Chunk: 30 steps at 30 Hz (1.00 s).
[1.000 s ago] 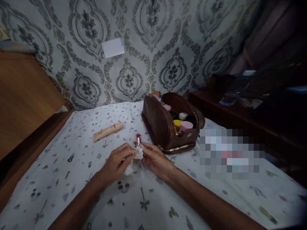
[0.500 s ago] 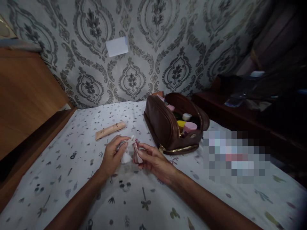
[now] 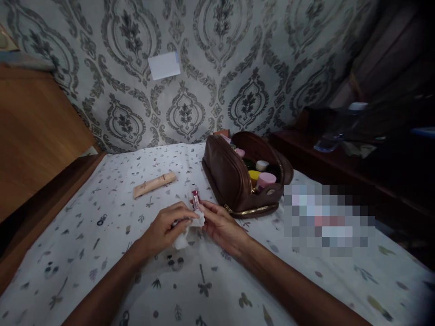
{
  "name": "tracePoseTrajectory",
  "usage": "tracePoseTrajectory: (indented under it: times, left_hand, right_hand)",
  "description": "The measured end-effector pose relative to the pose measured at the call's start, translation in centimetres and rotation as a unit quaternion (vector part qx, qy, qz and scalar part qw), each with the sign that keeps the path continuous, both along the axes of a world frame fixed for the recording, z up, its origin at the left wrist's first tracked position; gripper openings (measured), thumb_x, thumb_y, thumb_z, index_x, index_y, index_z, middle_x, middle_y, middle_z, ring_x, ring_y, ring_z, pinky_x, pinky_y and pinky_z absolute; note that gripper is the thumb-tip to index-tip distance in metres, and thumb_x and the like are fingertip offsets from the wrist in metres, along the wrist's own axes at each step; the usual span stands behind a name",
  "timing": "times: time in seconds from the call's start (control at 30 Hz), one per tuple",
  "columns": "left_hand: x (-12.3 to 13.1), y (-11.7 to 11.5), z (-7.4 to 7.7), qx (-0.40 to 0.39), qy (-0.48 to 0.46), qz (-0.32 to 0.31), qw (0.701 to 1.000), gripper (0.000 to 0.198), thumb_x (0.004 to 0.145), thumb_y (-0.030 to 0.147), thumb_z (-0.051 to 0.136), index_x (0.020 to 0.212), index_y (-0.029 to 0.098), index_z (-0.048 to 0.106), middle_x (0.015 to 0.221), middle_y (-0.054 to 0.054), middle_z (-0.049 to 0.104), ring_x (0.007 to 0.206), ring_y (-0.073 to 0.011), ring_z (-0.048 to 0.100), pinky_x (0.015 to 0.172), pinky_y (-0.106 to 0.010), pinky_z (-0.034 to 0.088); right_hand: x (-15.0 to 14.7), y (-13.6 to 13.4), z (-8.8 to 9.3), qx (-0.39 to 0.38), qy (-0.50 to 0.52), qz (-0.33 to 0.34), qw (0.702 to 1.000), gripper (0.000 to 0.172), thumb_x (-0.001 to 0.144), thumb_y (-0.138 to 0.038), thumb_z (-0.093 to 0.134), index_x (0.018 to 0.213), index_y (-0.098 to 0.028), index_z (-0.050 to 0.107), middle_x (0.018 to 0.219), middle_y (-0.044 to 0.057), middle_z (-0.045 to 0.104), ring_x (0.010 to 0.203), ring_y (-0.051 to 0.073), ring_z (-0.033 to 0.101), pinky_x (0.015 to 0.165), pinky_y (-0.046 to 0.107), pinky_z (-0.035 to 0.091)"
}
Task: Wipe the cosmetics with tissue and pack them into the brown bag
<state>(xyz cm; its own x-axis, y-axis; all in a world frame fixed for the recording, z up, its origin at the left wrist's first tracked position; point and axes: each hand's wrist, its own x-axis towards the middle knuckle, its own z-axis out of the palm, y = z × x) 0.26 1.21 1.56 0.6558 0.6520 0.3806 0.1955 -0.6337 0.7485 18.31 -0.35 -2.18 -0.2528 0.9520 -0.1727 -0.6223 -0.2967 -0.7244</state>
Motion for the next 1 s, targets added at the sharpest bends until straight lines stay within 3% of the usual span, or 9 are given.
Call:
tracePoseTrajectory:
  times: [0.1, 0.27, 0.33, 0.47, 0.6, 0.83, 0.9, 1.0]
  left_hand:
    - [0.0, 0.0, 0.1, -0.021, -0.022, 0.022, 0.999, 0.023, 0.097, 0.029, 0.052, 0.107, 0.022, 0.071, 0.087, -0.004, 0.062, 0.079, -0.0156, 0.059, 0.072, -0.026, 0.044]
    - [-0.4, 0.7, -0.5, -0.02, -0.059, 0.194, 0.979, 0.024, 0.096, 0.036, 0.053, 0.108, 0.022, 0.068, 0.094, -0.003, 0.064, 0.086, -0.0175, 0.059, 0.076, -0.027, 0.044]
    - [-0.6, 1.0, -0.9, -0.01, -0.059, 0.217, 0.974, 0.024, 0.096, 0.037, 0.053, 0.107, 0.021, 0.068, 0.097, -0.003, 0.065, 0.089, -0.0185, 0.059, 0.079, -0.028, 0.044]
    - [-0.5, 1.0, -1.0, 0.024, -0.044, 0.19, 0.98, 0.022, 0.096, 0.032, 0.052, 0.106, 0.02, 0.068, 0.093, -0.004, 0.064, 0.089, -0.018, 0.059, 0.08, -0.028, 0.044]
    - [-0.3, 0.6, -0.5, 0.049, -0.021, 0.111, 0.992, 0.024, 0.098, 0.028, 0.05, 0.11, 0.021, 0.069, 0.085, -0.004, 0.06, 0.08, -0.0165, 0.057, 0.073, -0.028, 0.044]
    - [0.0, 0.1, -0.2, 0.001, 0.005, -0.026, 1.0, 0.024, 0.098, 0.024, 0.049, 0.109, 0.022, 0.07, 0.086, -0.005, 0.059, 0.077, -0.0147, 0.057, 0.07, -0.026, 0.043]
    - [0.0, 0.0, -0.1, -0.017, -0.01, -0.02, 1.0, 0.023, 0.098, 0.025, 0.05, 0.108, 0.022, 0.07, 0.086, -0.004, 0.06, 0.078, -0.0147, 0.058, 0.071, -0.025, 0.043]
    - [-0.1, 0.2, -0.1, -0.021, -0.043, 0.073, 0.996, 0.022, 0.098, 0.028, 0.051, 0.109, 0.022, 0.069, 0.09, -0.004, 0.062, 0.083, -0.0158, 0.059, 0.075, -0.026, 0.043]
  right_hand:
    - [0.0, 0.0, 0.0, 0.007, -0.003, 0.002, 1.0, 0.039, 0.063, -0.038, 0.089, 0.089, -0.014, 0.074, 0.079, 0.001, 0.068, 0.067, 0.009, 0.06, 0.06, 0.021, 0.048]
    - [0.0, -0.5, 0.5, 0.011, -0.001, 0.041, 0.999, 0.054, 0.065, -0.036, 0.088, 0.111, -0.019, 0.068, 0.086, 0.002, 0.07, 0.076, 0.015, 0.069, 0.063, 0.024, 0.053]
    - [0.0, -0.7, 0.6, 0.012, -0.003, 0.059, 0.998, 0.058, 0.067, -0.037, 0.087, 0.117, -0.019, 0.064, 0.088, 0.004, 0.072, 0.08, 0.016, 0.07, 0.065, 0.025, 0.053]
    - [0.1, -0.8, 0.5, 0.017, -0.005, 0.073, 0.997, 0.055, 0.068, -0.039, 0.086, 0.114, -0.018, 0.064, 0.088, 0.006, 0.073, 0.079, 0.016, 0.069, 0.062, 0.023, 0.051]
    - [0.1, -0.4, 0.2, 0.006, 0.014, 0.033, 0.999, 0.046, 0.068, -0.033, 0.086, 0.108, -0.019, 0.068, 0.085, 0.002, 0.072, 0.075, 0.014, 0.068, 0.061, 0.023, 0.051]
    - [0.0, -0.1, 0.3, -0.002, 0.002, -0.009, 1.0, 0.041, 0.064, -0.035, 0.088, 0.097, -0.017, 0.072, 0.084, 0.001, 0.067, 0.073, 0.009, 0.061, 0.064, 0.019, 0.051]
    - [0.0, -0.1, 0.5, 0.001, -0.009, -0.007, 1.0, 0.041, 0.063, -0.037, 0.089, 0.094, -0.016, 0.073, 0.082, 0.0, 0.065, 0.072, 0.009, 0.06, 0.063, 0.019, 0.05]
    - [0.0, -0.4, 0.7, 0.013, -0.025, 0.016, 0.999, 0.043, 0.063, -0.04, 0.088, 0.095, -0.016, 0.073, 0.08, 0.0, 0.064, 0.071, 0.011, 0.059, 0.059, 0.022, 0.051]
